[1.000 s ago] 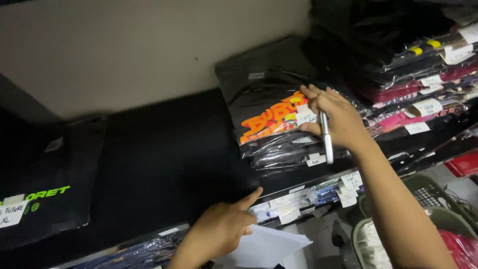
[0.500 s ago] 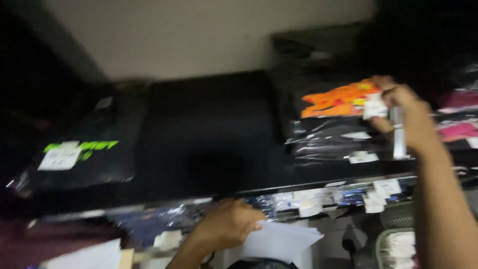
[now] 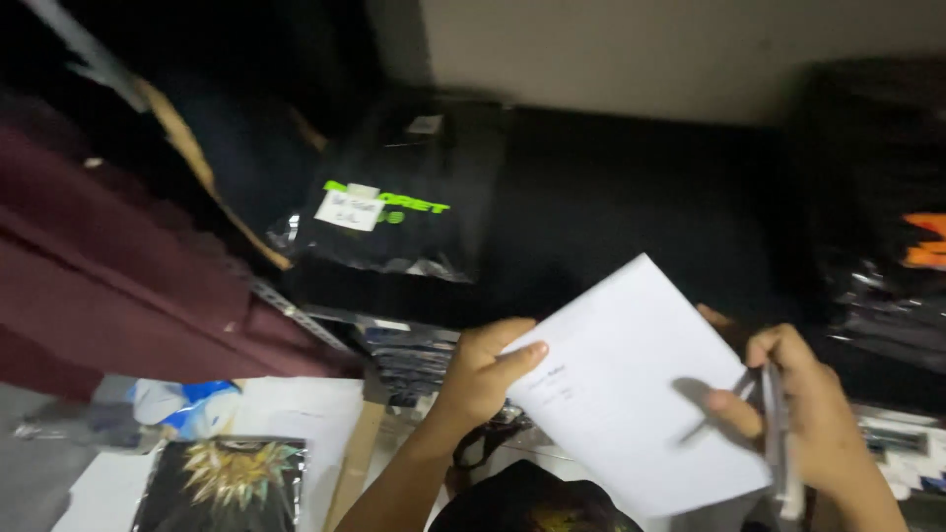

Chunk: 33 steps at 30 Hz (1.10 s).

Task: The person writes on a notepad with a pen while surrounded by packaged clothes. They then pick up a packaged shirt, move it to a different location, and continue writing on the notepad.

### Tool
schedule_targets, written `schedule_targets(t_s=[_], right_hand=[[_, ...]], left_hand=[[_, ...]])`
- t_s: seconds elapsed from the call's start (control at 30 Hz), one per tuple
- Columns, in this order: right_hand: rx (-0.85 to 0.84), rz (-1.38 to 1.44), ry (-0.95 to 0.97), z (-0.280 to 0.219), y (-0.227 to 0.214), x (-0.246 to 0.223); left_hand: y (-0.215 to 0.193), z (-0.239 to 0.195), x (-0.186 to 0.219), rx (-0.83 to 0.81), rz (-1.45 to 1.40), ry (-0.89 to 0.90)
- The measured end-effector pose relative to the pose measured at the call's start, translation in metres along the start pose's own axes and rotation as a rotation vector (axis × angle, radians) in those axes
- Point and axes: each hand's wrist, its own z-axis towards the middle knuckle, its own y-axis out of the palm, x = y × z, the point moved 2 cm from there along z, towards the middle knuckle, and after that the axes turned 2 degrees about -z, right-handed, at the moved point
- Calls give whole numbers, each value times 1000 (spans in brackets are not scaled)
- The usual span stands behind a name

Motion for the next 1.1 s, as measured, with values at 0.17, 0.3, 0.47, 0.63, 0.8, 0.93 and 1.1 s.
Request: schedule_targets(t_s=[0.17,0.3,0.47,0.63,0.8,0.93,1.1], right_hand=[[23,-382,221,21,24,-68],[107,-498,92,49,32,-63],[112,-514,65,91,48,-59],[101,-560,-69,105,71,-32],[80,-536,-60,101,72,-33],[174,-589,-88,86,75,-42],[205,-652,-165,82,64,-42]], left_hand=[[-22,4,7,27,-106,76],[-30,20,6,114,-81,83],[-48,30,9,122,308,372],[-55,31,-8,-65,865,731],[-51,21,5,15,1003,1017],[-44,19,-1,-24,1081,1103],[-27,14,-6,163,1233,1054]])
